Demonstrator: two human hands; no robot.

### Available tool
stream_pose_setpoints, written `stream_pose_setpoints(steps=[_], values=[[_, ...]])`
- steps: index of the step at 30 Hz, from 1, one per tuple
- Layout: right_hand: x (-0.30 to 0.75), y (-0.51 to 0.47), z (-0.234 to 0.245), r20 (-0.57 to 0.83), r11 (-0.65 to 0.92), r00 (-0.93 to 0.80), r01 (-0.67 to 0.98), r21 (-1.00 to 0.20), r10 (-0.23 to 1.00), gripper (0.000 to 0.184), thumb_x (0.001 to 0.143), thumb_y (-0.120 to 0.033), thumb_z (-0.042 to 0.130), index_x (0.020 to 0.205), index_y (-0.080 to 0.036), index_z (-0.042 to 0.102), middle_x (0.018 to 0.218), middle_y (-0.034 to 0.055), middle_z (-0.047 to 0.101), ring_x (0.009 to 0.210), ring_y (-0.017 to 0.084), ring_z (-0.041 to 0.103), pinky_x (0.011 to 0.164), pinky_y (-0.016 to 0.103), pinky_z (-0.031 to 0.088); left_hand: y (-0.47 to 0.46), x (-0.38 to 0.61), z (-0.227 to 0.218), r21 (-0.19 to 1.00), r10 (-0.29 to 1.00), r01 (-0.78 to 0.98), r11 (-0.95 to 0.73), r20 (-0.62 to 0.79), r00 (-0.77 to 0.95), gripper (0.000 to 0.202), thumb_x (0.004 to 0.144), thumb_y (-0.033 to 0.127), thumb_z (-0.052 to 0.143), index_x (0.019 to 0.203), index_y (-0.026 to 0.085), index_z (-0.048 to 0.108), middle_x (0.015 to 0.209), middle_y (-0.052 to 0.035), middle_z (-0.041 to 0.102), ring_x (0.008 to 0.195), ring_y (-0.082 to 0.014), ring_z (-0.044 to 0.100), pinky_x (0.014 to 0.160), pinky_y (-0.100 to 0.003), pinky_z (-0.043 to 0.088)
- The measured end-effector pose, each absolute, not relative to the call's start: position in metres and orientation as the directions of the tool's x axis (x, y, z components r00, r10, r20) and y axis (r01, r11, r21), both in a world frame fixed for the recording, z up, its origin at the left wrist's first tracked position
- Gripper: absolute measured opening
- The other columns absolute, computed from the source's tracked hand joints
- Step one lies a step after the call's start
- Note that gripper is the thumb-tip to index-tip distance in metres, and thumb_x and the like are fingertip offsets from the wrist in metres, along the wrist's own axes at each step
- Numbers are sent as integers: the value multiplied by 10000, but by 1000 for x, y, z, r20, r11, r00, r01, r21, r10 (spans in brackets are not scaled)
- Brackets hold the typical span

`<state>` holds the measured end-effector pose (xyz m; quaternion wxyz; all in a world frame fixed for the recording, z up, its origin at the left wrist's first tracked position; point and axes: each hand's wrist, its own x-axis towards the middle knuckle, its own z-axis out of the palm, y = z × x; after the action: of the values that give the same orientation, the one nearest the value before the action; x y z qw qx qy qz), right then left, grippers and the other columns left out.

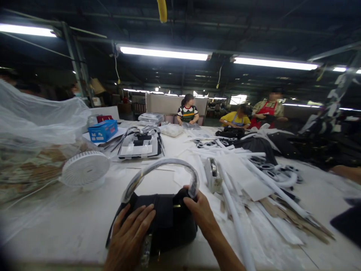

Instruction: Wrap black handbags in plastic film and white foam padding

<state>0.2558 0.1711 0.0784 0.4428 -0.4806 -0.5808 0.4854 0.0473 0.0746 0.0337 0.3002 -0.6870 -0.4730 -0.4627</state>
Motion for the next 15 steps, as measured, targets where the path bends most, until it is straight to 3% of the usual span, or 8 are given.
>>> stream_pose_setpoints(steps=[4, 9, 15], values=[[259, 171, 84, 138, 144, -46, 171, -975, 989, 383, 645, -422, 630, 917, -168, 719, 868, 60, 738, 866, 287, 662, 795, 378, 510, 73, 42, 37, 34, 378, 922, -385, 917, 124, 357, 985, 146, 357, 1121, 204, 682, 1116, -19, 738, 1053, -151, 633, 1180, -348, 222], [263, 171, 82, 134, 141, -50, 163, -977, 990, 286, 653, -404, 630, 830, -186, 690, 770, 36, 718, 750, 251, 652, 713, 347, 513, 71, 36, 35, 42, 379, 912, -407, 917, 127, 350, 968, 119, 372, 1093, 219, 683, 1088, -16, 746, 1029, -150, 641, 1164, -356, 259], [260, 176, 65, 225, 230, -48, 153, -961, 973, 300, 741, -479, 635, 743, -181, 671, 716, 39, 663, 721, 228, 608, 664, 315, 489, 70, 33, 33, 6, 351, 896, -443, 921, 167, 368, 971, 107, 347, 1084, 215, 681, 1094, -7, 746, 1049, -148, 629, 1160, -350, 262]])
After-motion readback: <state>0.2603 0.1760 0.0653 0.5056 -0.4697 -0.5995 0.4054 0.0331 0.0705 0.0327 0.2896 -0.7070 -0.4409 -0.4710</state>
